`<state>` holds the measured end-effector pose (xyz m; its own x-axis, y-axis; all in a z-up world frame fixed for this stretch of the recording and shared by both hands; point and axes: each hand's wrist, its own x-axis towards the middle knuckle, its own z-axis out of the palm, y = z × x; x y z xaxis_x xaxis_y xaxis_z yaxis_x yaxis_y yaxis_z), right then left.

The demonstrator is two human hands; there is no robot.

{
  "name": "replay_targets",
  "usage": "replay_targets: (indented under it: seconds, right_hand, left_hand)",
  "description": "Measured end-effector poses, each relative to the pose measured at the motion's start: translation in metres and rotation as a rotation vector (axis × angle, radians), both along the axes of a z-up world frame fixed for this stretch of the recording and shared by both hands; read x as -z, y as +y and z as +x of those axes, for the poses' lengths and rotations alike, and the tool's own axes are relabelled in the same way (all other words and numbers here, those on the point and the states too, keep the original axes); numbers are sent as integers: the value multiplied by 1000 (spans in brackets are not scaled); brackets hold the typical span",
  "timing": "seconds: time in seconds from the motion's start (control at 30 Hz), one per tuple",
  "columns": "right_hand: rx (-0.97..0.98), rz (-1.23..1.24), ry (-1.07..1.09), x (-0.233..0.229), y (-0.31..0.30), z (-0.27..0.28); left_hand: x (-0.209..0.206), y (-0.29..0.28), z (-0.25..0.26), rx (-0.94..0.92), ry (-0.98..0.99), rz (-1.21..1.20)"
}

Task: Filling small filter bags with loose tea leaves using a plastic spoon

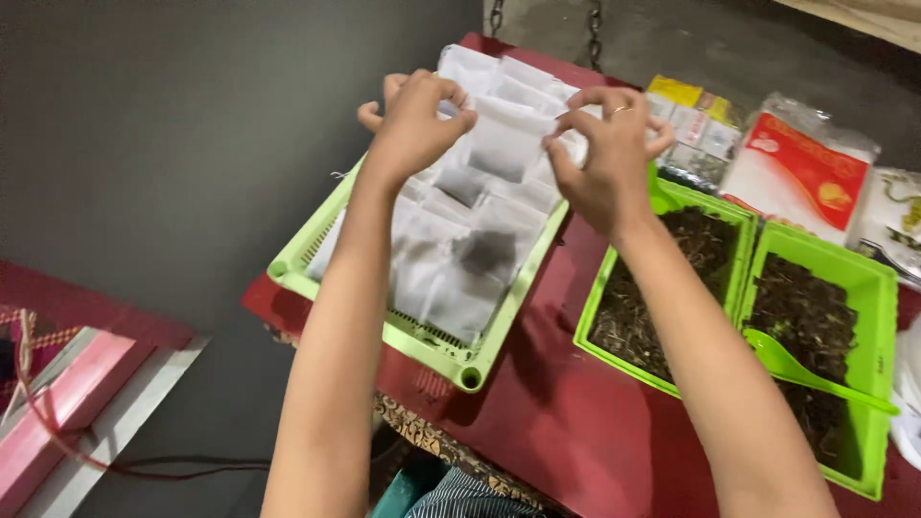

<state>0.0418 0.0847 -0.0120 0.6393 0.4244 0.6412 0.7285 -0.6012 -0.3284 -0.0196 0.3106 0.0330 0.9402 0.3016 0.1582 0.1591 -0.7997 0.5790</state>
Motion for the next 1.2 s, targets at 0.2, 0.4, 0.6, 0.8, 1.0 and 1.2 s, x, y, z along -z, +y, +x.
replay_targets:
  seconds: [0.2, 0.4, 0.6, 0.8, 1.0, 1.2]
  right_hand:
    - [-93, -41, 84, 51, 47, -5]
    - [-39, -167, 329, 67, 66, -5]
    - [57, -190, 206, 92, 72, 16]
    - [148, -276, 89, 107, 76, 25]
    - [155, -224, 25, 95, 67, 26]
    - [132, -127, -129, 89, 45, 22]
  left_hand:
    - [51, 70, -5, 9, 173, 73]
    - [132, 94, 50, -72, 360, 113]
    - [118, 70, 54, -98, 191, -31]
    - [124, 65, 59, -147, 233, 73]
    - [107, 55, 60, -161, 174, 78]
    - [87, 27, 61, -124, 43, 129]
